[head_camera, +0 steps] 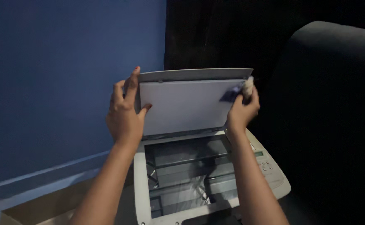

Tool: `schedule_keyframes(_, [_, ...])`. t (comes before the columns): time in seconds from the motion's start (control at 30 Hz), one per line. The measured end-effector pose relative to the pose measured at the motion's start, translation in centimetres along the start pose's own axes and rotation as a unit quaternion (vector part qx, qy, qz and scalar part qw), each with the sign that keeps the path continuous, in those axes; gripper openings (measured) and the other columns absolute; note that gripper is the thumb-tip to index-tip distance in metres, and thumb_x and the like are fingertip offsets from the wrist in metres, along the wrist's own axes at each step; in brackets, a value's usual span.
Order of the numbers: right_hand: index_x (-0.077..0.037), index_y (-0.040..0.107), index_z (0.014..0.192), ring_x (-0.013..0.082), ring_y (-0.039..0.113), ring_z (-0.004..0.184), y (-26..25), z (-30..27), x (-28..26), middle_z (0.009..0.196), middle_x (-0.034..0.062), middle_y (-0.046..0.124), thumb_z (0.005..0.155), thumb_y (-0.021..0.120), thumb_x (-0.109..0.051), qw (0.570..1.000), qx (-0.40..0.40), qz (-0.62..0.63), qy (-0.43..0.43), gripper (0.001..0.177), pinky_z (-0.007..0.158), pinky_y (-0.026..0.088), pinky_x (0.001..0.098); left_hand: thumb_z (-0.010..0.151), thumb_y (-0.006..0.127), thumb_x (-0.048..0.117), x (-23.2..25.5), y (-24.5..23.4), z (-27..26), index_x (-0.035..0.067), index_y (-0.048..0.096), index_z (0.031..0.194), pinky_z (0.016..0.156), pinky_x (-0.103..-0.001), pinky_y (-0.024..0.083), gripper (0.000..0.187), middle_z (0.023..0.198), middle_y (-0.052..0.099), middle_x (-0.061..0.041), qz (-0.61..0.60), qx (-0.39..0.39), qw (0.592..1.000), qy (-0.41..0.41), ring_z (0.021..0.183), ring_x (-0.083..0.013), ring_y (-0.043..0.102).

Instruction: The person opens the printer lid and wipes the glass scanner bed and the underside of the lid with a cloth. The person then closes the lid and wipes the top and front surfaces of the printer.

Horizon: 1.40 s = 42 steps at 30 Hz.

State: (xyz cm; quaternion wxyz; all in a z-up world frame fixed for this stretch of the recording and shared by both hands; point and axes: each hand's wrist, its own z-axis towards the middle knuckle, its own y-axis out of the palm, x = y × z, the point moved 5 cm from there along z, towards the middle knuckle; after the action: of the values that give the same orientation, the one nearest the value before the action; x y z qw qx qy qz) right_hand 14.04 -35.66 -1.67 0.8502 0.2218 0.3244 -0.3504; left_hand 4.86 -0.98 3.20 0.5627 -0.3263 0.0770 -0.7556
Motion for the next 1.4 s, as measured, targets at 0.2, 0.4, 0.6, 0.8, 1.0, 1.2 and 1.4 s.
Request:
schedule_keyframes(0.2, [-0.003, 0.071, 0.125, 0.0246, 0.073, 0.104, -1.1, -3.5, 5.7, 0.112, 0.0140, 0.077, 0.089, 0.062, 0.002, 0.991, -0.042, -0.085, 0.091, 0.038, 0.095, 0.054, 0.0376, 0.068, 0.090, 0.021, 0.1, -0.1, 0.0, 0.049, 0.028, 0.156, 0.083, -0.035, 0.064, 0.111, 0.135, 0.057, -0.002, -0.011, -0.012, 1.000, -0.006, 0.113, -0.0221, 0.068])
schedule_keyframes(0.4, [-0.006, 0.066, 0.131, 0.0205, 0.070, 0.100, -1.1, -2.4, 5.3, 0.113, 0.0120, 0.074, 0.097, 0.060, -0.008, 0.980, -0.088, 0.060, 0.170, 0.035, 0.088, 0.055, 0.0347, 0.068, 0.090, 0.021, -0.2, 0.0, -0.1, 0.051, 0.029, 0.155, 0.081, -0.033, 0.064, 0.110, 0.137, 0.056, -0.001, -0.015, -0.011, 1.000, -0.011, 0.115, -0.0218, 0.067])
schedule_keyframes(0.6, [-0.003, 0.067, 0.130, 0.0238, 0.073, 0.105, -0.7, -4.7, 6.8, 0.115, 0.0147, 0.075, 0.091, 0.069, -0.010, 0.992, -0.032, -0.079, 0.088, 0.040, 0.093, 0.054, 0.0360, 0.067, 0.091, 0.022, -0.4, 0.4, 0.1, 0.052, 0.028, 0.155, 0.082, -0.033, 0.064, 0.112, 0.138, 0.055, -0.001, -0.005, -0.011, 1.000, -0.011, 0.116, -0.0224, 0.067])
schedule_keyframes(0.8, [-0.004, 0.070, 0.126, 0.0345, 0.074, 0.106, -0.4, -6.9, 10.4, 0.113, 0.0187, 0.076, 0.088, 0.070, -0.011, 0.965, -0.096, -0.193, 0.152, 0.038, 0.095, 0.055, 0.0407, 0.065, 0.091, 0.022, -0.3, 0.4, 0.3, 0.051, 0.027, 0.155, 0.085, -0.034, 0.063, 0.114, 0.137, 0.056, -0.001, -0.010, -0.013, 1.000, -0.011, 0.117, -0.0227, 0.066])
schedule_keyframes(1.0, [0.001, 0.050, 0.127, 0.0459, 0.068, 0.102, -0.5, -6.8, 8.6, 0.110, 0.0290, 0.070, 0.089, 0.070, -0.014, 0.932, -0.104, -0.304, 0.168, 0.045, 0.089, 0.054, 0.0506, 0.068, 0.090, 0.020, -0.3, 0.1, 0.1, 0.050, 0.028, 0.155, 0.086, -0.035, 0.063, 0.111, 0.137, 0.056, -0.001, -0.032, -0.015, 0.999, -0.010, 0.117, -0.0215, 0.066])
schedule_keyframes(1.2, [0.007, 0.049, 0.121, 0.0487, 0.068, 0.103, 0.8, -7.8, 9.9, 0.110, 0.0343, 0.068, 0.099, 0.060, -0.012, 0.920, -0.111, -0.311, 0.211, 0.032, 0.090, 0.054, 0.0520, 0.067, 0.090, 0.023, -0.4, 0.2, 0.1, 0.052, 0.028, 0.153, 0.087, -0.035, 0.062, 0.110, 0.137, 0.056, 0.000, -0.021, -0.009, 1.000, -0.011, 0.116, -0.0209, 0.066])
schedule_keyframes(1.4, [0.006, 0.054, 0.115, 0.0463, 0.069, 0.104, 3.5, -9.9, 12.9, 0.112, 0.0307, 0.068, 0.085, 0.068, -0.005, 0.935, -0.029, -0.256, 0.242, 0.035, 0.093, 0.054, 0.0495, 0.066, 0.090, 0.022, -0.4, 0.1, 0.0, 0.050, 0.027, 0.154, 0.086, -0.034, 0.063, 0.112, 0.139, 0.055, -0.002, -0.018, -0.003, 1.000, 0.001, 0.119, -0.0228, 0.065])
